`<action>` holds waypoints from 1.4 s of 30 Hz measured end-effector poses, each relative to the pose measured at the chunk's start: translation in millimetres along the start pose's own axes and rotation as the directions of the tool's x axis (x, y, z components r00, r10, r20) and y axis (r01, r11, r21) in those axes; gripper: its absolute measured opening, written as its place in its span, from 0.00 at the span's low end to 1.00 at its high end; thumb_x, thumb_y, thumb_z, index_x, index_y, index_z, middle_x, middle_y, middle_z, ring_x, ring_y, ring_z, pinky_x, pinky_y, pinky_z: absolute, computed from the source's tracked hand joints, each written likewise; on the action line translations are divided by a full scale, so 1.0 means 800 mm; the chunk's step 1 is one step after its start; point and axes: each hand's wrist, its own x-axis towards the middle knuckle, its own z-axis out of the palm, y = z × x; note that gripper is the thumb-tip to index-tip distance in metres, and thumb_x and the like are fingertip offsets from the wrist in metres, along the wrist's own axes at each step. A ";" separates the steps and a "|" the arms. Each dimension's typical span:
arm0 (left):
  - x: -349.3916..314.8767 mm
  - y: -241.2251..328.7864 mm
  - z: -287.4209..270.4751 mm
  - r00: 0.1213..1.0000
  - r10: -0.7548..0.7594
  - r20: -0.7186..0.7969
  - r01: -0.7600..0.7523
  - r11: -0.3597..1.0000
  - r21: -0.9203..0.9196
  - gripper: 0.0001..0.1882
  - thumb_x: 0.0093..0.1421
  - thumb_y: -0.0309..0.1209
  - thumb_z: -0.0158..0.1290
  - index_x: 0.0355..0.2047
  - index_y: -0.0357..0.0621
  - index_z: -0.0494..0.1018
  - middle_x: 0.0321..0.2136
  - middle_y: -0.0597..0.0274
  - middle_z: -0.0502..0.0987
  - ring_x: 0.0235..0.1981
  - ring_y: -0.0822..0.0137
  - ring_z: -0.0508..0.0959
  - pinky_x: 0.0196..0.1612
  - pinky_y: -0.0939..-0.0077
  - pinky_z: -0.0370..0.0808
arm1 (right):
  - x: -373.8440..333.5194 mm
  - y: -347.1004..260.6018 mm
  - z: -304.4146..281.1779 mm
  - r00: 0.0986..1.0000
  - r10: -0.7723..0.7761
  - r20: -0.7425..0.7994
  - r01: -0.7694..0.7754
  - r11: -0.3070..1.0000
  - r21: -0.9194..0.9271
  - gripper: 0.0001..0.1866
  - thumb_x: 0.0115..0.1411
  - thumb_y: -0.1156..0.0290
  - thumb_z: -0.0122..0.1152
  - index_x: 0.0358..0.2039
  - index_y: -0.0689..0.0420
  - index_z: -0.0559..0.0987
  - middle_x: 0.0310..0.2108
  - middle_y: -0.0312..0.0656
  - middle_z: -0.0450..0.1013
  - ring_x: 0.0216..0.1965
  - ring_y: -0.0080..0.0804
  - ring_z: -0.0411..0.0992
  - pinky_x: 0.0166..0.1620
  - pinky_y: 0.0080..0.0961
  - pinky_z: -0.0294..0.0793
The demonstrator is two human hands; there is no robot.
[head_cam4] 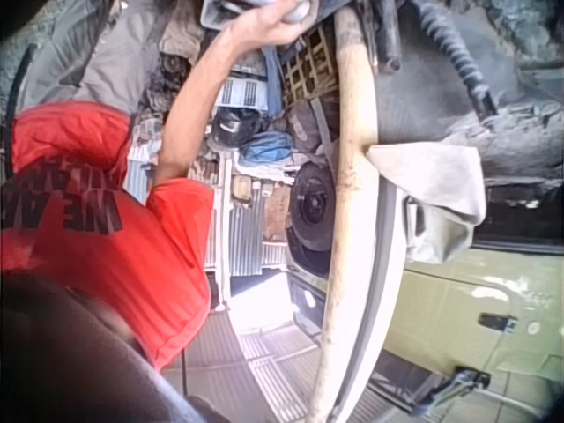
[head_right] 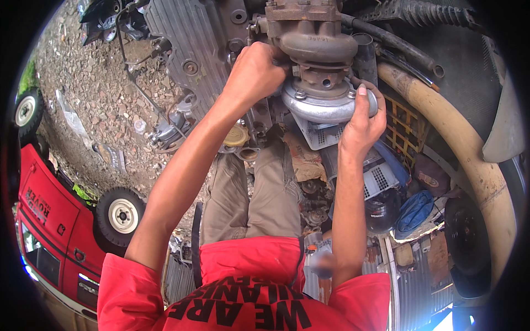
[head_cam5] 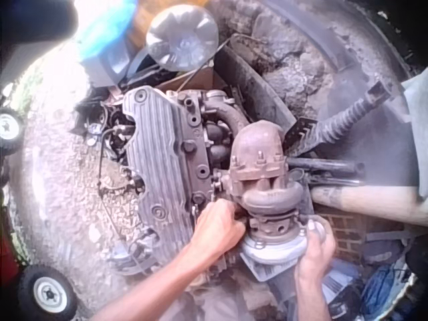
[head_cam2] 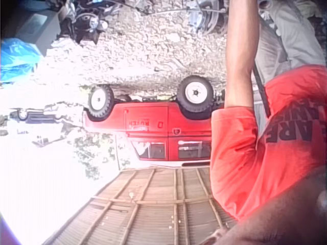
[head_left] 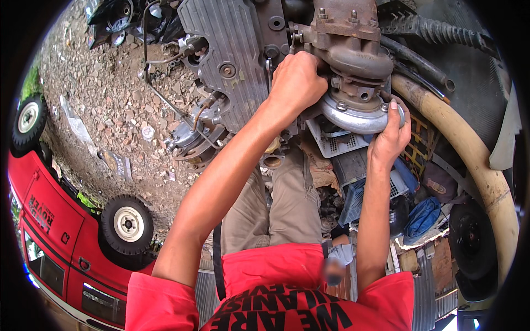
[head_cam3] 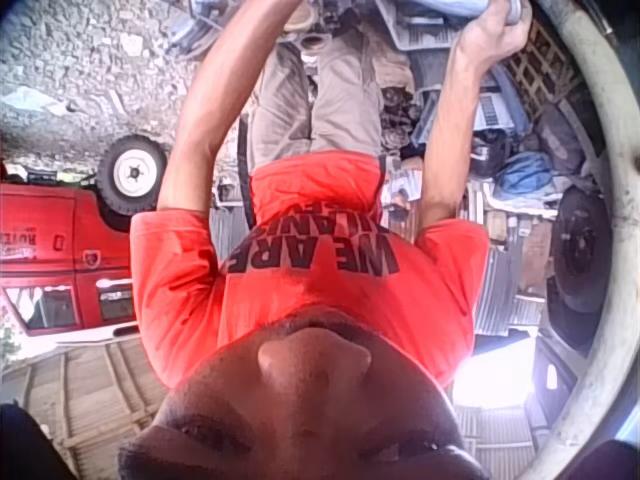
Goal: The person aligns a turbocharger onto an engine block, then picks up bolts from a small plastic container and inserts them into the turbocharger flange to secure it to the engine.
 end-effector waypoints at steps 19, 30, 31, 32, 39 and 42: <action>-0.003 0.004 0.000 1.000 -0.008 -0.010 0.007 0.997 -0.074 0.14 0.43 0.25 0.52 0.30 0.30 0.78 0.28 0.35 0.77 0.35 0.40 0.79 0.44 0.54 0.75 | 0.001 -0.001 0.000 1.000 0.010 0.024 -0.010 1.000 0.016 0.15 0.62 0.69 0.58 0.44 0.68 0.74 0.41 0.49 0.76 0.43 0.30 0.73 0.51 0.25 0.69; 0.001 0.004 0.004 0.999 -0.034 -0.015 0.034 0.999 -0.035 0.12 0.43 0.24 0.52 0.28 0.29 0.78 0.28 0.34 0.77 0.36 0.40 0.79 0.44 0.53 0.75 | 0.002 -0.001 -0.002 1.000 0.029 0.002 -0.029 1.000 0.005 0.14 0.61 0.69 0.59 0.42 0.67 0.75 0.41 0.47 0.76 0.43 0.29 0.72 0.51 0.24 0.69; 0.002 0.003 0.003 0.999 -0.043 -0.007 0.043 0.998 -0.037 0.12 0.43 0.23 0.52 0.28 0.28 0.77 0.28 0.33 0.77 0.36 0.40 0.79 0.44 0.53 0.75 | 0.001 -0.002 -0.001 0.999 0.032 -0.001 -0.032 0.999 0.010 0.14 0.61 0.70 0.59 0.42 0.67 0.75 0.41 0.47 0.76 0.43 0.28 0.72 0.51 0.24 0.69; 0.002 0.002 0.002 0.999 -0.040 -0.004 0.040 0.999 -0.030 0.12 0.42 0.23 0.51 0.28 0.28 0.77 0.28 0.33 0.77 0.36 0.40 0.79 0.44 0.52 0.75 | 0.000 -0.004 0.000 0.999 0.035 -0.005 -0.035 0.999 0.015 0.14 0.62 0.70 0.59 0.42 0.67 0.76 0.41 0.47 0.76 0.43 0.28 0.72 0.51 0.24 0.69; 0.001 0.005 -0.002 1.000 -0.013 -0.008 0.013 0.999 -0.036 0.13 0.41 0.23 0.51 0.27 0.26 0.77 0.28 0.32 0.76 0.35 0.38 0.78 0.43 0.53 0.75 | 0.000 -0.003 0.000 0.999 0.030 -0.013 -0.030 1.000 0.007 0.14 0.62 0.70 0.59 0.42 0.67 0.76 0.40 0.46 0.76 0.42 0.28 0.72 0.50 0.23 0.69; 0.000 0.007 -0.004 0.999 -0.024 0.037 0.024 1.000 -0.005 0.15 0.44 0.23 0.50 0.33 0.28 0.77 0.29 0.31 0.76 0.37 0.40 0.79 0.44 0.56 0.74 | 0.000 -0.002 -0.001 0.999 0.036 -0.011 -0.036 0.999 0.004 0.14 0.62 0.69 0.59 0.42 0.67 0.75 0.40 0.46 0.76 0.42 0.28 0.72 0.50 0.24 0.70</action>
